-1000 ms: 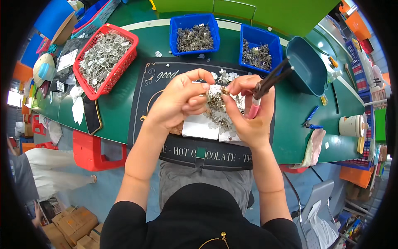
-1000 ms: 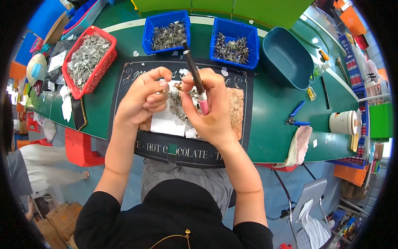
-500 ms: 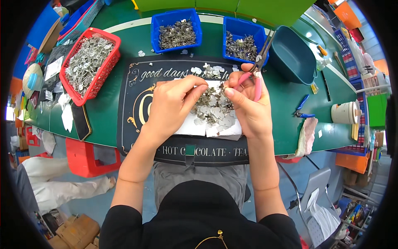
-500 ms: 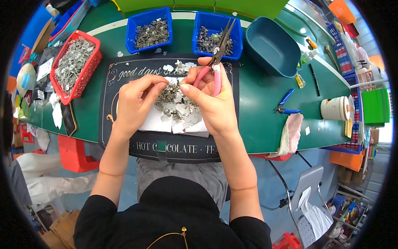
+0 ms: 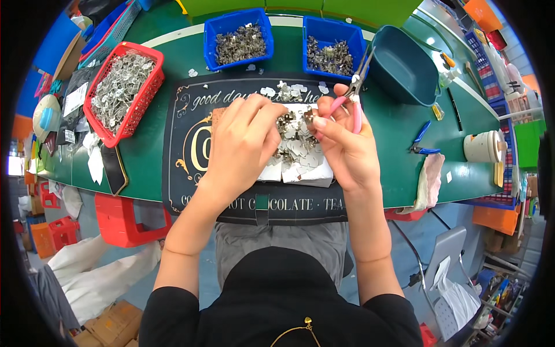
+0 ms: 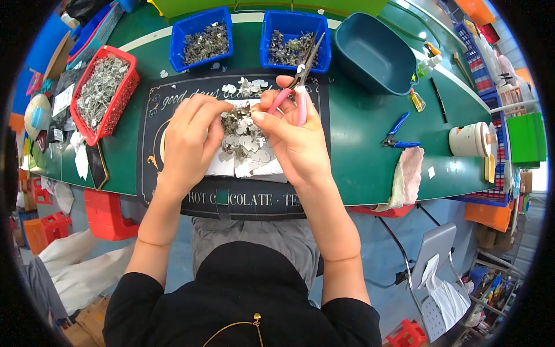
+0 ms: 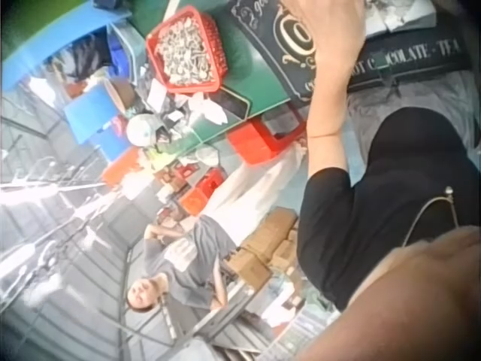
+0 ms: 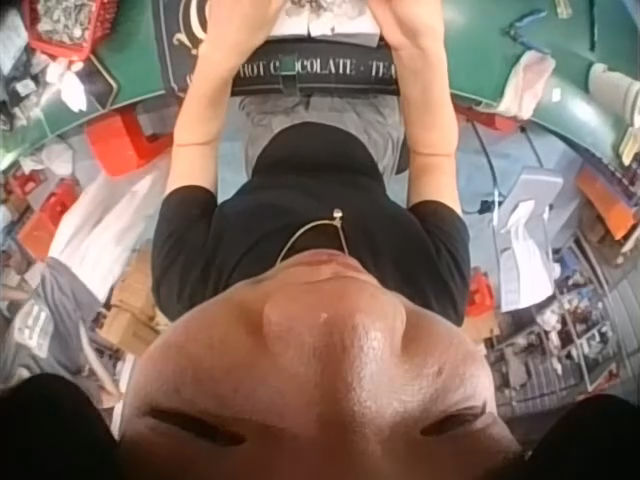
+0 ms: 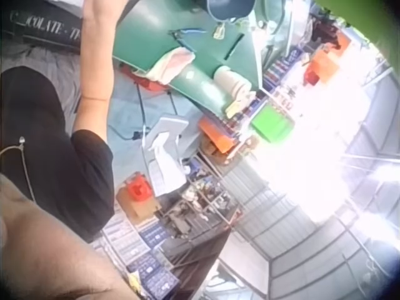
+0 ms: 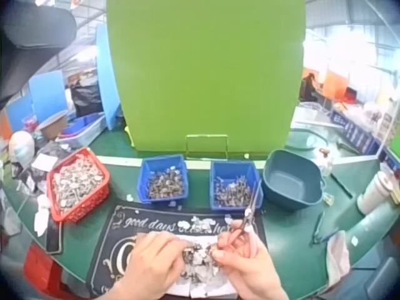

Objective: Assembling small metal components using tweezers on a workstation in a factory workshop.

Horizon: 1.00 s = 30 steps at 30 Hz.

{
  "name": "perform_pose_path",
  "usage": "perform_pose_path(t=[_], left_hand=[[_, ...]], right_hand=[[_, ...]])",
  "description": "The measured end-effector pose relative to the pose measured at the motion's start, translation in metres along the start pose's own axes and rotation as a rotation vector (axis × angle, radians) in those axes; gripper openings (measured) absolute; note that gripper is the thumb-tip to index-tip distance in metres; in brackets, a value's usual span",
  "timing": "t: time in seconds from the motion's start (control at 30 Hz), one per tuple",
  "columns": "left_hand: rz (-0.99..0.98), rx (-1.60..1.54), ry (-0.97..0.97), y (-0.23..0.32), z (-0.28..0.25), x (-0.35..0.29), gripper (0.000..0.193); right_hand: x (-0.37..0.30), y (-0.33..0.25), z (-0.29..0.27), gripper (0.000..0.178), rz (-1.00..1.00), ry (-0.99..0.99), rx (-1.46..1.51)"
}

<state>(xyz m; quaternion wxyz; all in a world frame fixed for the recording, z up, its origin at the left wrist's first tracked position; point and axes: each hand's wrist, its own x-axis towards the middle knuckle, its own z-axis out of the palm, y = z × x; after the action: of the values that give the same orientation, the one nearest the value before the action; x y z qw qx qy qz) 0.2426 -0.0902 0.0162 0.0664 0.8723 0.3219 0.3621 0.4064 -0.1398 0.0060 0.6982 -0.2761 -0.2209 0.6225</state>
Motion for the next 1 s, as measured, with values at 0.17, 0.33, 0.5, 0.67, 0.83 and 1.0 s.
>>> perform_pose_path(t=[0.17,0.33,0.5,0.67,0.83,1.0], left_hand=[[0.055,-0.21,0.031,0.009,0.0,0.01,0.018],[0.053,-0.24,-0.073,0.008,-0.001,0.007,0.005],[-0.043,-0.372,-0.092,0.012,0.002,0.006,0.013],[0.088,-0.052,0.012,0.008,0.004,0.008,0.013],[0.279,0.113,0.085,0.002,0.007,0.004,0.016],[0.072,-0.178,-0.059,-0.001,-0.003,-0.001,0.015]], right_hand=[[-0.004,-0.001,0.002,0.053,-0.081,-0.074,-0.114],[-0.003,0.0,0.001,0.053,-0.058,-0.155,-0.066],[-0.005,0.001,0.002,0.049,-0.084,-0.181,-0.05],[-0.011,0.0,0.002,0.038,-0.14,-0.087,-0.306],[-0.008,0.007,0.006,0.034,-0.174,-0.026,-0.397],[-0.004,0.001,0.004,0.034,-0.284,-0.036,-0.546]])
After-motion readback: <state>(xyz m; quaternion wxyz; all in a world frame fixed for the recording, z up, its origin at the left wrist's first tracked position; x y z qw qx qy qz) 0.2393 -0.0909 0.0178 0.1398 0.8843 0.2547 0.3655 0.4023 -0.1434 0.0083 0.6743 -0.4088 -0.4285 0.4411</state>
